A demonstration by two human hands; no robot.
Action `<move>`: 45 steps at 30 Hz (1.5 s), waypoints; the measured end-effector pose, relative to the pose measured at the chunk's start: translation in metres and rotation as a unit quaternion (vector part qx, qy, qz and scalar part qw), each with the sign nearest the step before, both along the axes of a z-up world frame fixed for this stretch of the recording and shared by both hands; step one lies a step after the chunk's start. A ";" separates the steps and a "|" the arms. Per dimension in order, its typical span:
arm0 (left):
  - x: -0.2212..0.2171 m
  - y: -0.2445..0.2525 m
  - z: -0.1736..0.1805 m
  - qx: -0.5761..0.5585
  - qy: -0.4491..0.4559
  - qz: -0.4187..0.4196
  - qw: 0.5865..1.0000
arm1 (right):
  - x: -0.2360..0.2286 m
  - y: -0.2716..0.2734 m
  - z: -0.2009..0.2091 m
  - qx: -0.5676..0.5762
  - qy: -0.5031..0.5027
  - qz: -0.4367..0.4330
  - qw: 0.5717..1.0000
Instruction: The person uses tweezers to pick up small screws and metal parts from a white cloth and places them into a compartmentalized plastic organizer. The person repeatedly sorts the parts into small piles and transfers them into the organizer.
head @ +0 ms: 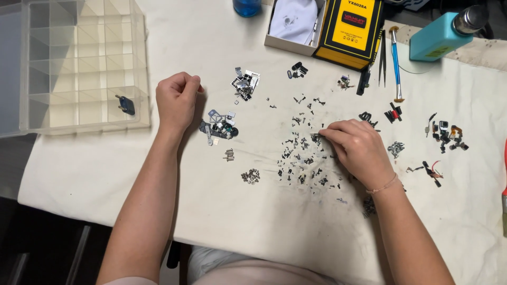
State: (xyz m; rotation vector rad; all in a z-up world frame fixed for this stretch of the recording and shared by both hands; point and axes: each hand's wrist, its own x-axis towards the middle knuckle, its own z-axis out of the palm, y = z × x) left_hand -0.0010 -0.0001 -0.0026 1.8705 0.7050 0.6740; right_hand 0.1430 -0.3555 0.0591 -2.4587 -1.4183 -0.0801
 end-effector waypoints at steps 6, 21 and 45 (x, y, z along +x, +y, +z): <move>0.000 0.001 0.000 0.004 0.001 -0.005 1.000 | 0.009 -0.005 -0.005 0.013 0.031 -0.007 0.999; 0.000 -0.001 0.004 -0.004 -0.002 -0.006 1.000 | 0.013 -0.006 -0.003 -0.003 0.045 0.007 0.999; -0.004 -0.002 -0.005 -0.021 -0.005 0.005 1.000 | -0.099 -0.185 -0.013 0.009 0.098 -0.309 0.946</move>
